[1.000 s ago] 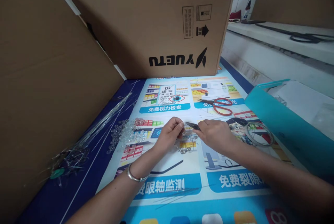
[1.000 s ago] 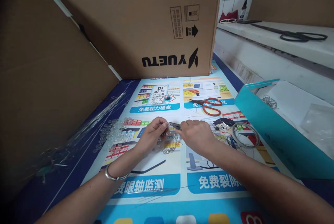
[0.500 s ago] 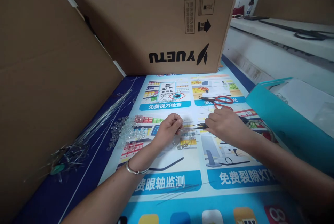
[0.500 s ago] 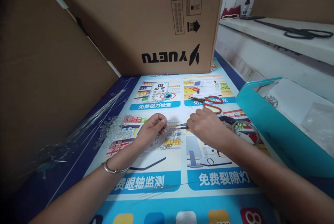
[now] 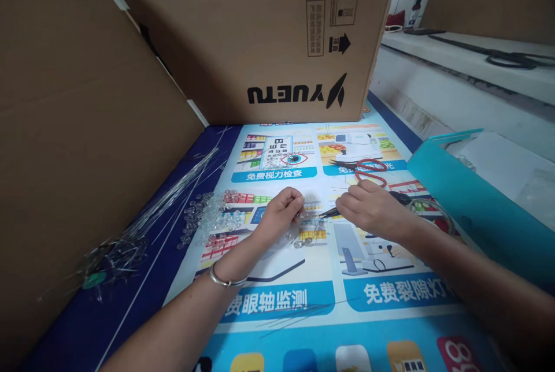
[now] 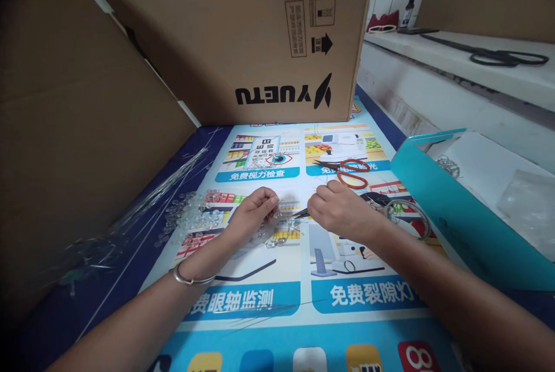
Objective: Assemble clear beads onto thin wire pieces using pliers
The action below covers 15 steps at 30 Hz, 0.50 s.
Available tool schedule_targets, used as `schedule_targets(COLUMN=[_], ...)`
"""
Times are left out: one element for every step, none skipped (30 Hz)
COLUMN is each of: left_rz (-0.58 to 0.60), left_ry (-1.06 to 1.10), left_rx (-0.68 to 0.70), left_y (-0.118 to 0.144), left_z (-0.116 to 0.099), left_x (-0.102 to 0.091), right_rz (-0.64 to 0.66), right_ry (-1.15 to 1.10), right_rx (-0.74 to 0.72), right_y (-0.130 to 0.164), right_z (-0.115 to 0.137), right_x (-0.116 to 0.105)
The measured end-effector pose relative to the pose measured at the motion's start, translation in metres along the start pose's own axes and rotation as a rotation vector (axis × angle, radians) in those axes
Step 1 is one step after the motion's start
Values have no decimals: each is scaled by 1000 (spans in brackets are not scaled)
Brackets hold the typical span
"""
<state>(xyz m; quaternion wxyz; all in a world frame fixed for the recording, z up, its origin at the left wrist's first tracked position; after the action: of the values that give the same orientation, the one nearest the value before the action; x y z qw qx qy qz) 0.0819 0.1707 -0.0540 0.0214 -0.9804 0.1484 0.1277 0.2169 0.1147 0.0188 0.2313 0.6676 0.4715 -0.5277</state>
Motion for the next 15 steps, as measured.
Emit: schedule_targets(left_rz=[0, 1, 4, 7, 11, 13, 15, 16, 18, 20, 21, 20, 21, 21, 19], left_ry=[-3, -3, -1, 2, 5, 7, 6, 1, -6, -17, -29, -41, -52, -61, -68], left_rx=[4, 7, 8, 7, 4, 1, -2, -4, -4, -3, -1, 1, 1, 1, -1], left_y=[0, 0, -1, -1, -1, -1, 0, 0, 0, 0, 1, 1, 1, 2, 2], left_z=[0, 0, 0, 0, 1, 1, 1, 1, 0, 0, 0, -1, -1, -1, -1], left_x=[0, 0, 1, 1, 1, 2, 2, 2, 2, 3, 3, 3, 3, 3, 3], right_rz=[-3, -9, -17, -25, -34, -41, -46, -51, -55, -57, -61, -62, -61, -58, -55], right_ry=[-4, -9, -13, -16, -18, -18, -17, -16, -14, -15, -19, -27, -35, -45, -54], right_rx=[-3, -7, -11, -13, -13, -10, -5, 2, 12, 24, 42, 63, 87, 109, 129], right_y=[0, 0, 0, 0, 1, 1, 2, 2, 3, 4, 4, 5, 5, 5, 5], right_z=[1, 2, 3, 4, 4, 4, 4, 3, 2, 1, -1, -3, -4, -5, -6], right_x=[1, 2, 3, 3, 3, 4, 4, 4, 3, 3, 2, 1, 0, -2, -3])
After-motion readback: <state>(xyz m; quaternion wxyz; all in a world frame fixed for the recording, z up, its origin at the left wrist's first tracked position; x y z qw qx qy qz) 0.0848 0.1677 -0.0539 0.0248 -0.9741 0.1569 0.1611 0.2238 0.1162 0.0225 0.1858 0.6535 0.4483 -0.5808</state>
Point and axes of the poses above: each hand's wrist, its own y-axis away from the middle knuckle, its own x-axis out of the palm, z = x × y, the point moved 8 cm from there along -y, towards the middle knuckle, and after that the axes turned 9 degrees about -y, right-handed, at the moved point
